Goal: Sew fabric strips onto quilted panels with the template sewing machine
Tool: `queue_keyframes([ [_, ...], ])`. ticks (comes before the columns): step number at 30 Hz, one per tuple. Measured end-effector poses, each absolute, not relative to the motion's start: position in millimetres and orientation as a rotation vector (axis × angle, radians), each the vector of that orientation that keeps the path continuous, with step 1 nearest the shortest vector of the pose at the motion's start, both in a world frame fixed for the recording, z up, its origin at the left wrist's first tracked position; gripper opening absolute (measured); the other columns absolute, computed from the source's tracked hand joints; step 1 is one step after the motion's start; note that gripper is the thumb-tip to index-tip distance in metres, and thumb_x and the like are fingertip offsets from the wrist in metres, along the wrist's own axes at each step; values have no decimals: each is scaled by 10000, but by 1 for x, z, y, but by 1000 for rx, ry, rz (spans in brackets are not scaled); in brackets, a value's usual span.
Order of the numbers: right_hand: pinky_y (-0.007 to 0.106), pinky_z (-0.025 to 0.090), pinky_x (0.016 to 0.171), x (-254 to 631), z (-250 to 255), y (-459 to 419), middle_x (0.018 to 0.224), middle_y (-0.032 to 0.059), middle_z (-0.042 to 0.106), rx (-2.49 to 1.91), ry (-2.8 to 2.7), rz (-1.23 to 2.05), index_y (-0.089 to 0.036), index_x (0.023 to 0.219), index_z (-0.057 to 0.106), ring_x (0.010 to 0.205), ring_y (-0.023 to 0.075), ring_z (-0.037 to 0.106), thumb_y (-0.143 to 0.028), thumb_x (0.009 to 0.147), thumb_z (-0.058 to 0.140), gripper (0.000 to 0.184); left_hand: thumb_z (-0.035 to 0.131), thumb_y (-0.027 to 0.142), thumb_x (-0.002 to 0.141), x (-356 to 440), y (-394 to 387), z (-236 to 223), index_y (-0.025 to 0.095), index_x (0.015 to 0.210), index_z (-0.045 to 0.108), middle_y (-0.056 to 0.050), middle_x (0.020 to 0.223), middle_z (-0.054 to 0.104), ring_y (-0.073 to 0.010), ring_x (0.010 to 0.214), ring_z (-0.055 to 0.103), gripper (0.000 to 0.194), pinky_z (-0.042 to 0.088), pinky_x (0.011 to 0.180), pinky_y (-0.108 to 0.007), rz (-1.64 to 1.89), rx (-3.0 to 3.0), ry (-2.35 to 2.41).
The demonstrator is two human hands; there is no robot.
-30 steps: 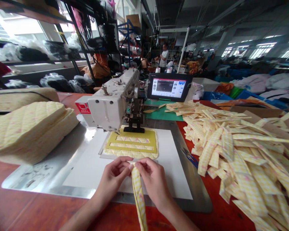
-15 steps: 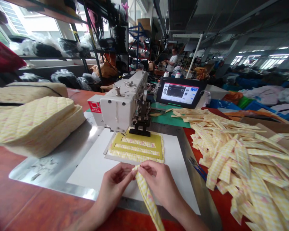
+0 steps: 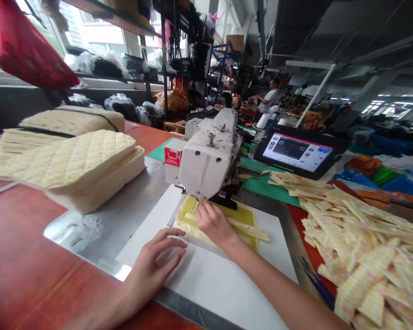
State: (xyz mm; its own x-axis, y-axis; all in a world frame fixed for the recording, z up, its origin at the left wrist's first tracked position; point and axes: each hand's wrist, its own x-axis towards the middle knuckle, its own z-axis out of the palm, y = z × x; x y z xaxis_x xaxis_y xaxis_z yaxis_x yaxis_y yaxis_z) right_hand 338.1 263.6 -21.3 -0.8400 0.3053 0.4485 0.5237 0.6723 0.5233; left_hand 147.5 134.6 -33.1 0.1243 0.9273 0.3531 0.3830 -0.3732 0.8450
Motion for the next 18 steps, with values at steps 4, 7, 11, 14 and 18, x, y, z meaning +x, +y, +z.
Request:
queue_keyframes([
  [4, 352, 550, 700, 340, -23, 263, 851, 105, 692, -665, -2665, -891, -48, 1089, 672, 782, 248, 638, 22, 900, 545, 238, 550, 168, 966, 140, 134, -34, 243, 996, 704, -77, 1249, 617, -217, 1173, 610, 174, 487, 1023, -354, 1198, 1831, 1287],
  [7, 356, 576, 738, 340, -25, 265, 925, 132, 722, -663, -2703, -871, -29, 1152, 657, 840, 259, 659, 20, 912, 530, 277, 551, 145, 955, 140, 135, -34, 241, 998, 699, -79, 1250, 605, -219, 1184, 593, 181, 478, 1035, -357, 1191, 1825, 1257],
  [11, 360, 607, 769, 339, -30, 269, 1035, 155, 749, -680, -2758, -826, -40, 1188, 661, 903, 272, 685, 32, 906, 510, 328, 550, 119, 941, 139, 132, -34, 241, 1000, 691, -74, 1251, 595, -218, 1193, 571, 195, 473, 1038, -353, 1195, 1837, 1230],
  [14, 370, 624, 821, 342, -32, 265, 1141, 171, 741, -769, -2778, -674, -40, 1278, 630, 1002, 284, 694, 41, 901, 495, 409, 546, 105, 935, 137, 130, -35, 238, 995, 688, -72, 1244, 594, -219, 1192, 561, 204, 471, 1038, -357, 1213, 1833, 1234],
  [18, 394, 598, 979, 343, -36, 253, 1290, 163, 697, -978, -2674, -319, -82, 1370, 591, 1168, 276, 659, -13, 938, 488, 449, 546, 103, 937, 137, 128, -38, 234, 990, 685, -71, 1224, 598, -217, 1178, 555, 198, 473, 1029, -358, 1197, 1831, 1218],
])
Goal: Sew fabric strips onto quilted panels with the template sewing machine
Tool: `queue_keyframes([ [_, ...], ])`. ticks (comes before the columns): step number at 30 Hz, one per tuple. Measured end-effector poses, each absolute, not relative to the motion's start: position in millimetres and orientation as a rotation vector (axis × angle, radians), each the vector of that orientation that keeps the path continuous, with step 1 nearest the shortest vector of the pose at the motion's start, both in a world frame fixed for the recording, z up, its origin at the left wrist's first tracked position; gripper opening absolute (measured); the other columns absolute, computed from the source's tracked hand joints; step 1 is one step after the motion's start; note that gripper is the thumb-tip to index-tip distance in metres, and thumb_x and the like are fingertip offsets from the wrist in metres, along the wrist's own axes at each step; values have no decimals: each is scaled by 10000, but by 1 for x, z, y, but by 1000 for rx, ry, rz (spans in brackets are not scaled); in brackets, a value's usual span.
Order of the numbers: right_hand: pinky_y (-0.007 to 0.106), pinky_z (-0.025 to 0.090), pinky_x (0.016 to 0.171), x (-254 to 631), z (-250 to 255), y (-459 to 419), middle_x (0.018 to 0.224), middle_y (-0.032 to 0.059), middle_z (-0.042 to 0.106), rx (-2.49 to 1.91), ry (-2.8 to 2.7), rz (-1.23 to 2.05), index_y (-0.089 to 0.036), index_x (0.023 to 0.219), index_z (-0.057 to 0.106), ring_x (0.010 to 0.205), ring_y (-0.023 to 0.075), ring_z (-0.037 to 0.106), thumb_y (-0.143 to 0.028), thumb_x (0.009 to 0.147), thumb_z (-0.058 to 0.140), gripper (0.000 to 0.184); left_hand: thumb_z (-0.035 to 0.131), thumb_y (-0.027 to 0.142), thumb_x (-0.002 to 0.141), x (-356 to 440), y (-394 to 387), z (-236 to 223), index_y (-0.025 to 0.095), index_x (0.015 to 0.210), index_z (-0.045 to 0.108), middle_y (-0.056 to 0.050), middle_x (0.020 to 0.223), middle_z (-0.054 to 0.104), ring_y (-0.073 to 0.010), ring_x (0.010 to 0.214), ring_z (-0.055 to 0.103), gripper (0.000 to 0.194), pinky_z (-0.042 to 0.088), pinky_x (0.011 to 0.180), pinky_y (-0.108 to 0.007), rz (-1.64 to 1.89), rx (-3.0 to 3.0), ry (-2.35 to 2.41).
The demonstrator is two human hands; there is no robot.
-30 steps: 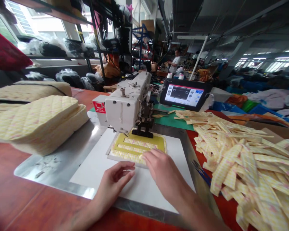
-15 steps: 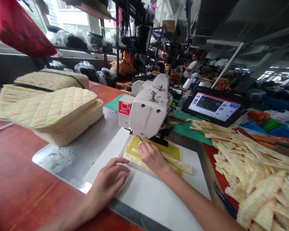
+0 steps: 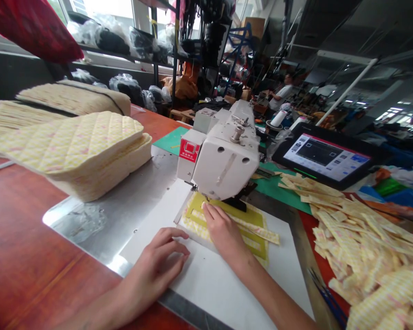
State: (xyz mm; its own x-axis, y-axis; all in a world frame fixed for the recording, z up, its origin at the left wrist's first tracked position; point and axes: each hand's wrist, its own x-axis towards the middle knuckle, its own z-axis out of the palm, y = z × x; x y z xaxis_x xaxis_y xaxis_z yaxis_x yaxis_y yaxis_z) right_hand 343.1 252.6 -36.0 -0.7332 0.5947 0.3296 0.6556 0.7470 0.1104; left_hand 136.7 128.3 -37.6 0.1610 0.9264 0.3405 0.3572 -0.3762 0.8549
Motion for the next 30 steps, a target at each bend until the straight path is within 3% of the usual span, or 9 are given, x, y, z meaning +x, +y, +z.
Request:
queue_keyframes([
  [4, 459, 533, 1088, 335, -42, 236, 1416, 163, 621, -1161, -2503, -60, -121, 1443, 542, 1293, 289, 585, -228, 1005, 512, 451, 536, 122, 960, 138, 128, -39, 233, 994, 679, -68, 1212, 607, -216, 1178, 541, 185, 468, 1031, -360, 1179, 1846, 1196],
  [8, 494, 524, 1072, 323, -49, 228, 1461, 146, 582, -1263, -2392, -25, -161, 1472, 519, 1306, 312, 564, -230, 1004, 485, 474, 504, 139, 986, 136, 131, -35, 231, 1014, 671, -70, 1191, 628, -219, 1174, 529, 192, 467, 1029, -366, 1139, 1897, 1164],
  [11, 471, 533, 1029, 319, -52, 233, 1372, 125, 641, -1290, -2290, 28, -182, 1373, 608, 1225, 300, 606, -194, 998, 477, 397, 498, 135, 987, 136, 136, -31, 225, 1025, 672, -70, 1120, 657, -220, 1120, 548, 200, 477, 998, -369, 1107, 1915, 1154],
  [16, 390, 540, 961, 315, -51, 256, 1060, 84, 730, -1282, -2075, 165, -196, 1017, 722, 1013, 249, 663, -221, 978, 589, 140, 512, 146, 983, 137, 142, -29, 219, 1020, 686, -66, 1042, 680, -221, 1051, 581, 193, 483, 949, -371, 1108, 1880, 1188],
  [23, 384, 539, 784, 322, -17, 236, 903, 102, 720, -1330, -2144, -49, -203, 894, 674, 872, 271, 668, -213, 1019, 461, 248, 545, 281, 1002, 136, 140, -22, 203, 974, 707, -72, 999, 714, -221, 975, 649, 181, 510, 906, -363, 1157, 1731, 1292],
  [26, 328, 528, 686, 340, 21, 207, 854, 66, 738, -1336, -2065, 342, -225, 862, 671, 763, 233, 686, -319, 1002, 524, 224, 621, 375, 971, 142, 143, -13, 189, 1047, 708, -79, 1069, 738, -222, 1007, 680, 218, 530, 949, -367, 1236, 1491, 1250],
  [28, 301, 533, 667, 351, 45, 190, 830, 47, 747, -1348, -1965, 729, -224, 878, 689, 740, 215, 699, -401, 975, 578, 230, 698, 456, 913, 152, 145, -4, 165, 1093, 711, -98, 1096, 748, -232, 1018, 696, 343, 550, 953, -370, 1264, 1269, 1118],
  [30, 281, 535, 642, 358, 61, 177, 811, 34, 739, -1314, -1840, 1053, -213, 906, 695, 736, 204, 700, -465, 948, 608, 270, 755, 521, 851, 165, 147, 6, 132, 1064, 728, -110, 1016, 764, -225, 937, 715, 444, 577, 895, -357, 1234, 1074, 965],
])
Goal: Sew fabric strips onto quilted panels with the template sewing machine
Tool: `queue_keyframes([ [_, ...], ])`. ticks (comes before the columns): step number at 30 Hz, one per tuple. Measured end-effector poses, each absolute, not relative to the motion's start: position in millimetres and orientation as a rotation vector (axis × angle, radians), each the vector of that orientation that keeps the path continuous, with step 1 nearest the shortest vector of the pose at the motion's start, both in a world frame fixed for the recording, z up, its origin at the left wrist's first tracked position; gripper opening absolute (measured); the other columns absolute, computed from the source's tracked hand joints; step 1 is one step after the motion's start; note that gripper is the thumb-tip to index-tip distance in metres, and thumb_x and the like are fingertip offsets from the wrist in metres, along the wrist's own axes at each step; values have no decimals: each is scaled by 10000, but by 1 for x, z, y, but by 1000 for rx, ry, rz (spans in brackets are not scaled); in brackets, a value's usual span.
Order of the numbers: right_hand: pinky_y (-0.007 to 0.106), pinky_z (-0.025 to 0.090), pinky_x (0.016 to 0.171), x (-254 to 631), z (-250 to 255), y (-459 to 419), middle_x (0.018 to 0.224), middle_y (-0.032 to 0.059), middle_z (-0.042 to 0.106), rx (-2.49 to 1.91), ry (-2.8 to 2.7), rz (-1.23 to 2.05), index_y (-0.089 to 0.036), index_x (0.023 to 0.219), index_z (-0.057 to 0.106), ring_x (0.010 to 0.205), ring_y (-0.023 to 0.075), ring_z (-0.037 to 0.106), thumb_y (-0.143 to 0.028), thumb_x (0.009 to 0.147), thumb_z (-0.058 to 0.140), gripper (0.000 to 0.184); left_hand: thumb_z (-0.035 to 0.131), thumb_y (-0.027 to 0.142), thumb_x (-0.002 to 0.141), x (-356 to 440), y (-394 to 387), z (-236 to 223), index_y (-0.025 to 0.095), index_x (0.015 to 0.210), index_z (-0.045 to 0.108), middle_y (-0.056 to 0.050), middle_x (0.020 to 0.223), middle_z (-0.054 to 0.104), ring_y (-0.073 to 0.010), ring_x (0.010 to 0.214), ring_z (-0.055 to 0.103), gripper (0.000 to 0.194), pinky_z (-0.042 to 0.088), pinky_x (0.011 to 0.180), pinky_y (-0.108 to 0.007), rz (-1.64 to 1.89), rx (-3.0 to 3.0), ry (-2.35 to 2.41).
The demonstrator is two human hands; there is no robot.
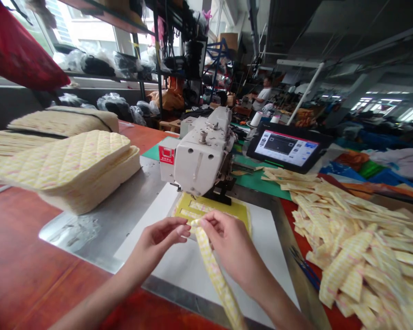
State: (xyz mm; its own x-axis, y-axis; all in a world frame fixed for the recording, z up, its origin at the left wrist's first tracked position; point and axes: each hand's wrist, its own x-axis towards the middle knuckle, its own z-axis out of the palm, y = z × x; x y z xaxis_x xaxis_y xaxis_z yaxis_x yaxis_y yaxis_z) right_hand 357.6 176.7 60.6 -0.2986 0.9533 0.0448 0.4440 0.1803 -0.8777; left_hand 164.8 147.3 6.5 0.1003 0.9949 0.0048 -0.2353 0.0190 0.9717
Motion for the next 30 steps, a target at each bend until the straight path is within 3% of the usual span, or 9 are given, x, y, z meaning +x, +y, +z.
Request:
queue_keyframes([
  [5, 260, 539, 638, 364, 57, 159, 826, 23, 720, -1178, -1642, 1287, -205, 898, 681, 756, 187, 685, -501, 923, 644, 299, 817, 540, 785, 192, 143, 24, 103, 886, 762, -78, 787, 750, -138, 684, 666, 452, 574, 749, -279, 1134, 901, 854],
  [12, 298, 576, 792, 371, 38, 138, 884, 49, 753, -1123, -1495, 1319, -202, 910, 696, 855, 213, 720, -531, 938, 642, 335, 882, 516, 704, 201, 133, 19, 117, 875, 770, -93, 822, 772, -200, 731, 708, 449, 595, 747, -328, 1190, 984, 953],
  [22, 281, 551, 749, 377, 22, 130, 825, 41, 742, -1171, -1420, 1199, -201, 864, 728, 820, 211, 697, -544, 911, 675, 350, 866, 533, 713, 217, 128, 9, 139, 799, 747, -66, 736, 742, -189, 689, 687, 421, 574, 662, -277, 1283, 1098, 1036],
  [27, 313, 560, 820, 375, 18, 125, 936, 70, 767, -1173, -1194, 1395, -188, 919, 748, 923, 244, 713, -519, 843, 763, 340, 860, 511, 731, 219, 126, -1, 142, 817, 761, -66, 765, 759, -203, 731, 706, 392, 585, 719, -292, 1296, 1044, 1036],
  [30, 323, 575, 783, 379, 24, 130, 889, 69, 769, -1201, -1353, 1346, -188, 894, 747, 866, 242, 724, -470, 866, 745, 283, 850, 479, 762, 218, 127, -10, 142, 879, 774, -65, 784, 770, -200, 773, 719, 365, 583, 780, -292, 1269, 976, 975],
])
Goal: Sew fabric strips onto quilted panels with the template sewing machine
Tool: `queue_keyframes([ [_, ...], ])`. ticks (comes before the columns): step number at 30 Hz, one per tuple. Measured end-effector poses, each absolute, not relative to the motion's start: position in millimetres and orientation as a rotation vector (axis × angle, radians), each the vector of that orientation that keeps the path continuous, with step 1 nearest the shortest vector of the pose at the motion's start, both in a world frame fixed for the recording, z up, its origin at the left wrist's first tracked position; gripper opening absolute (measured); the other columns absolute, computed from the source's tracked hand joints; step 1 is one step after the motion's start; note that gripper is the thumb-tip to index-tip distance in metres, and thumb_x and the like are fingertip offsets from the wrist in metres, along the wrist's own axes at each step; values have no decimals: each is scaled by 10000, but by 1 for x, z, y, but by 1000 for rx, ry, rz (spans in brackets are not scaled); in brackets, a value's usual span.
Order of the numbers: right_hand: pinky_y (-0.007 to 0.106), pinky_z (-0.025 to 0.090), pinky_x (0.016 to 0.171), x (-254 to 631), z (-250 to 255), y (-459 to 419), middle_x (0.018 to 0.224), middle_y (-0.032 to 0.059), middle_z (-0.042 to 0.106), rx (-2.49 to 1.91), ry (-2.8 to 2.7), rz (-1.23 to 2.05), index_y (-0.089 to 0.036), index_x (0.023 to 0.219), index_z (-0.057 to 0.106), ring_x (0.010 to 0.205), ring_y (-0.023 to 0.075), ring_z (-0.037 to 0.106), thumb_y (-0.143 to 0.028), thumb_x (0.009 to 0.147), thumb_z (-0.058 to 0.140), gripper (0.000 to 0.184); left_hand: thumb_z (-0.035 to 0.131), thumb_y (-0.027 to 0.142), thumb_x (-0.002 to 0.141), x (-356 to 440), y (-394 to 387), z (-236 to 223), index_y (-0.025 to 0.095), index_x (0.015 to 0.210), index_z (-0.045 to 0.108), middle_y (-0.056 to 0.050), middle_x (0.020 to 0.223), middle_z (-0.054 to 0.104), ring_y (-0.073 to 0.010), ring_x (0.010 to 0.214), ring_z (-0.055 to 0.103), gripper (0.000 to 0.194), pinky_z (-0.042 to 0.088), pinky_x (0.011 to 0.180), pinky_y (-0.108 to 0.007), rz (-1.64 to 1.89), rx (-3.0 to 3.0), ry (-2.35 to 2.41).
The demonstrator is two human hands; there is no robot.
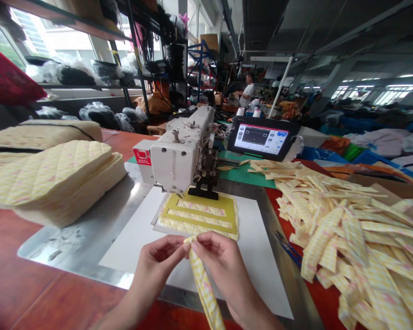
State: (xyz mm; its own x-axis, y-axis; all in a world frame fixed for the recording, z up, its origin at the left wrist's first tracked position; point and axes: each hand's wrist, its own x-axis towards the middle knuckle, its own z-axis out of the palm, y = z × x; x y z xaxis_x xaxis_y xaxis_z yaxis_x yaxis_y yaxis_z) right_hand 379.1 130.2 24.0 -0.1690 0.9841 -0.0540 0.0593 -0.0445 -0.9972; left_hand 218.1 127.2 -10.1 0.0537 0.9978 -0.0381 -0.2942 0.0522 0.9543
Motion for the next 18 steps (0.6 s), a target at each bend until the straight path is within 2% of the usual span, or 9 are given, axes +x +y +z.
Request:
queue_keyframes([
  [2, 325, 574, 730, 383, 31, 139, 838, 55, 756, -1230, -1651, 1064, -204, 857, 739, 789, 227, 712, -404, 910, 699, 211, 847, 470, 771, 215, 131, -16, 145, 922, 775, -65, 822, 778, -196, 807, 723, 365, 574, 811, -289, 1251, 952, 931],
  [4, 346, 564, 738, 384, 37, 153, 831, 50, 734, -1192, -1983, 587, -220, 866, 731, 786, 225, 687, -302, 972, 609, 181, 855, 471, 761, 210, 136, -22, 148, 946, 772, -75, 895, 788, -202, 854, 725, 381, 565, 836, -291, 1232, 965, 939],
  [7, 386, 555, 799, 379, 33, 182, 868, 79, 712, -1016, -2370, -89, -198, 988, 726, 864, 247, 661, -147, 1020, 469, 263, 840, 490, 765, 199, 144, -26, 144, 945, 771, -95, 960, 791, -219, 894, 722, 396, 554, 842, -297, 1193, 1039, 1012],
  [10, 373, 562, 743, 365, 14, 217, 879, 102, 716, -842, -2589, -552, -131, 1112, 706, 838, 246, 654, -67, 1017, 419, 308, 773, 490, 829, 187, 146, -30, 142, 915, 765, -90, 924, 784, -219, 861, 709, 359, 541, 805, -296, 1168, 1137, 1064],
  [13, 342, 555, 686, 349, -8, 247, 869, 92, 720, -753, -2634, -795, -113, 1128, 701, 800, 227, 652, -30, 1012, 401, 332, 711, 454, 884, 179, 145, -35, 145, 891, 752, -82, 902, 776, -213, 837, 692, 312, 529, 782, -291, 1165, 1213, 1097],
  [18, 354, 571, 686, 339, -24, 268, 853, 100, 707, -727, -2677, -804, -85, 1155, 693, 810, 243, 655, -14, 993, 420, 326, 661, 387, 922, 169, 141, -40, 159, 869, 732, -72, 880, 762, -210, 831, 679, 245, 515, 772, -282, 1152, 1300, 1148],
])
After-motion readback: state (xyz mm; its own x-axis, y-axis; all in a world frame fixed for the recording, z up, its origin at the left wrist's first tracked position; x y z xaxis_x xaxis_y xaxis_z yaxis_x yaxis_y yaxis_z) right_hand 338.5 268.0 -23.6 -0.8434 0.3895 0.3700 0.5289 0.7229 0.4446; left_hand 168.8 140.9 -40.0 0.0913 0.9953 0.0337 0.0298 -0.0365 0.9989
